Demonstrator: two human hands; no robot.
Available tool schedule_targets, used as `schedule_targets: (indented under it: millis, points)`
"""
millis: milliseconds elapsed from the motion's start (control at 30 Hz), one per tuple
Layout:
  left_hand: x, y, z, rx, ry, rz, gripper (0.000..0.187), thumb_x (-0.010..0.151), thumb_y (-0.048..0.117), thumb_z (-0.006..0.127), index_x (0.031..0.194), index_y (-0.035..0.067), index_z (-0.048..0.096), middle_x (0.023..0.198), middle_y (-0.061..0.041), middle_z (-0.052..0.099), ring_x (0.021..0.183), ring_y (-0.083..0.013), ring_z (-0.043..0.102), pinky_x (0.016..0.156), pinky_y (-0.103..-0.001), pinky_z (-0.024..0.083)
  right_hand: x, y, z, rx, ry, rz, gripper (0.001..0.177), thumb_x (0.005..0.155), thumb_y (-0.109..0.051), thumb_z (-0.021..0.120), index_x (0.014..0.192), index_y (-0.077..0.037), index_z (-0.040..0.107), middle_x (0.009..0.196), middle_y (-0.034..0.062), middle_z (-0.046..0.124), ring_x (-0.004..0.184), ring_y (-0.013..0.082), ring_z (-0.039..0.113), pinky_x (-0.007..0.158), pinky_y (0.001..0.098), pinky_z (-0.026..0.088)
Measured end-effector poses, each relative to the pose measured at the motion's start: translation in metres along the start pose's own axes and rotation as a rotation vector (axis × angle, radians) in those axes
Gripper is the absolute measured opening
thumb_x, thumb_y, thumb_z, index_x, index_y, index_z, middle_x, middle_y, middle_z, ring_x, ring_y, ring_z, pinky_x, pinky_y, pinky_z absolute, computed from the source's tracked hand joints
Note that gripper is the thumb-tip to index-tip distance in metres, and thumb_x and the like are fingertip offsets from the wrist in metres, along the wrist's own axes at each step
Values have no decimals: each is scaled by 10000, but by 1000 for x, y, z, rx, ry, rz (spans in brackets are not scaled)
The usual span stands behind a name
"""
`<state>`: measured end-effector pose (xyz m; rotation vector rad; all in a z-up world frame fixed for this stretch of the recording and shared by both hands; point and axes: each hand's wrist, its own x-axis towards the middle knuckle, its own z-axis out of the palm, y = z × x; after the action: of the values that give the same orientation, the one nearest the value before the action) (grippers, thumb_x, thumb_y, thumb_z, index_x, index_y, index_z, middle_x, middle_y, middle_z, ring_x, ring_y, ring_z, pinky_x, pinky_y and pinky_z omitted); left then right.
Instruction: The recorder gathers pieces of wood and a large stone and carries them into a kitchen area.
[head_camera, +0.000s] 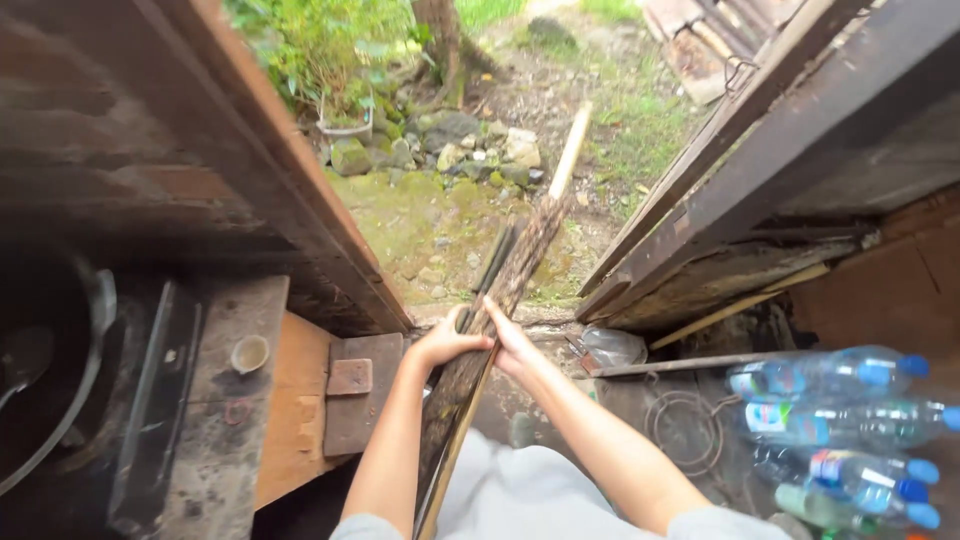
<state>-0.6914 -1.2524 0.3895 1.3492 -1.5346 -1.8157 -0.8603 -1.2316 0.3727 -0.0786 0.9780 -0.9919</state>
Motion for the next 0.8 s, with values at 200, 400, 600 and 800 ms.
schedule_targets:
  millis: [200,400,600,800]
  points:
    - [103,57,-17,68,33,-72,1106,589,391,928,1488,41,386,1252,-162,670,1143,-236,657,992,-369,527,63,-97,10,16,9,51,513,897,-471,738,1245,-105,653,1138,113,715,985,265,709,898,472,592]
    - [212,100,-59,76,-31,-83,1049,595,422,906,1459,25,463,1259,-172,676,1141,-247,663,985,-377,530,147,-174,34,61,86,116,557,835,-502,730,1220,-109,645,1125,141,714,974,301,714,902,530,583]
    - [322,105,-112,96,-52,-102,1072,585,425,924,1455,21,446,1256,-186,684,1138,-248,669,990,-347,518,239,-234,53,3,165,49,564,850,-507,766,1213,-83,688,1158,139,735,996,299,723,924,525,590]
    - [366,136,-157,85,-25,-154,1054,556,430,915,1421,-1,494,1222,-185,706,1092,-248,692,957,-356,543,299,-265,85,1,169,78,523,871,-532,721,1201,-128,681,1160,112,734,1005,276,719,913,511,587]
